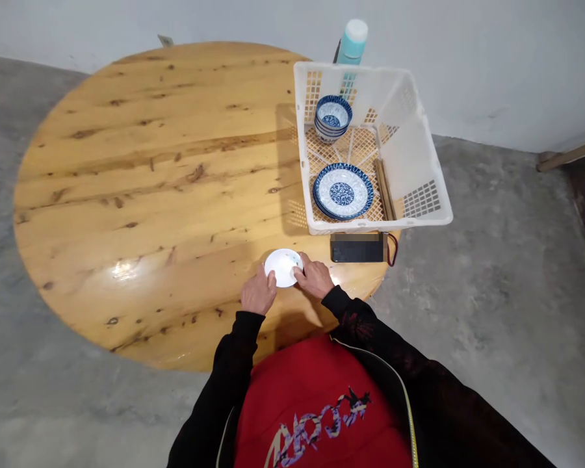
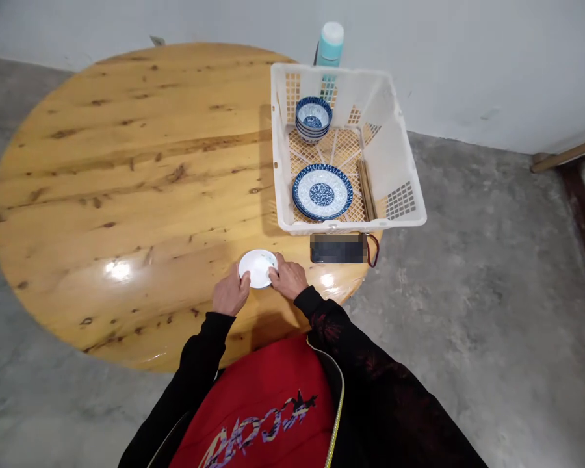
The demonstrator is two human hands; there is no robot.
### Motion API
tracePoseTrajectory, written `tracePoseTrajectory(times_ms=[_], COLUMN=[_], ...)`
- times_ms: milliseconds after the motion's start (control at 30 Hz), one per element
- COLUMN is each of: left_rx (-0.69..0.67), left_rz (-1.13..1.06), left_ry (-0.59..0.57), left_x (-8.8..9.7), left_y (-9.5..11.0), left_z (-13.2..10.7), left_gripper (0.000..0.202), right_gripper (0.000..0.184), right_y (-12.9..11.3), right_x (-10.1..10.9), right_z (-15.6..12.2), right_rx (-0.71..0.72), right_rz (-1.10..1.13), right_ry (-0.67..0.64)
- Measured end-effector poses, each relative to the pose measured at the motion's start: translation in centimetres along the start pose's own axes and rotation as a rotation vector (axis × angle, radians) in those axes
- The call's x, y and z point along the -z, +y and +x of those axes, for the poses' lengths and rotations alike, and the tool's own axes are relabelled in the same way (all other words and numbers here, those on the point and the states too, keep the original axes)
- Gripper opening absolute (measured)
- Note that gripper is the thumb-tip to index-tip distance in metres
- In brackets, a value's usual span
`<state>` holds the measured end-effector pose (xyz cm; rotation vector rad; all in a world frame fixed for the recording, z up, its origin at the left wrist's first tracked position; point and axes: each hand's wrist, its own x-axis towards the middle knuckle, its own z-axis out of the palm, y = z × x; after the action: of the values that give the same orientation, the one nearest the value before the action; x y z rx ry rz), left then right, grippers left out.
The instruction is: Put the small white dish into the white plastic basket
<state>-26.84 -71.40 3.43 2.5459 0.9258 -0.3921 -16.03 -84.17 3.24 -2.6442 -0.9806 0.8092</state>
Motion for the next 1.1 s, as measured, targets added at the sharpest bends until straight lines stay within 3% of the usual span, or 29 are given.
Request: tracePoseTrajectory(times_ms=[267, 500, 700, 867, 1100], left_rx=[0.053, 0.062, 0.062, 0.050, -0.015], left_rz=[0.062, 0.066, 0.016, -0.152, -0.476], left_ry=[-0.040, -0.055, -0.025, -0.086, -0.036], left_x=[0.3, 0.1, 0.0, -0.7, -1.9], left_y=[1.1, 0.8, 0.1, -1.0, -2.0], left_z=[-0.4, -0.5, -0.2, 0.6, 1.5], left_gripper=[0.050, 0.052, 0.051, 0.047, 0.038], right_gripper=[0.051, 0.055, 0.052, 0.036, 0.029], right_y=[0.7, 0.5, 1.1, 1.2, 0.5], right_x=[-0.2, -0.6, -1.2, -2.0, -1.6], right_z=[0.2, 0.0, 0.1, 0.8, 0.6], right_rx=[0.025, 0.035, 0.040, 0.021, -0.060], right_rz=[-0.059, -0.074, 0.042, 0.259, 0.362], right_ry=[-0.020, -0.045, -0.036, -0.022, 0.022])
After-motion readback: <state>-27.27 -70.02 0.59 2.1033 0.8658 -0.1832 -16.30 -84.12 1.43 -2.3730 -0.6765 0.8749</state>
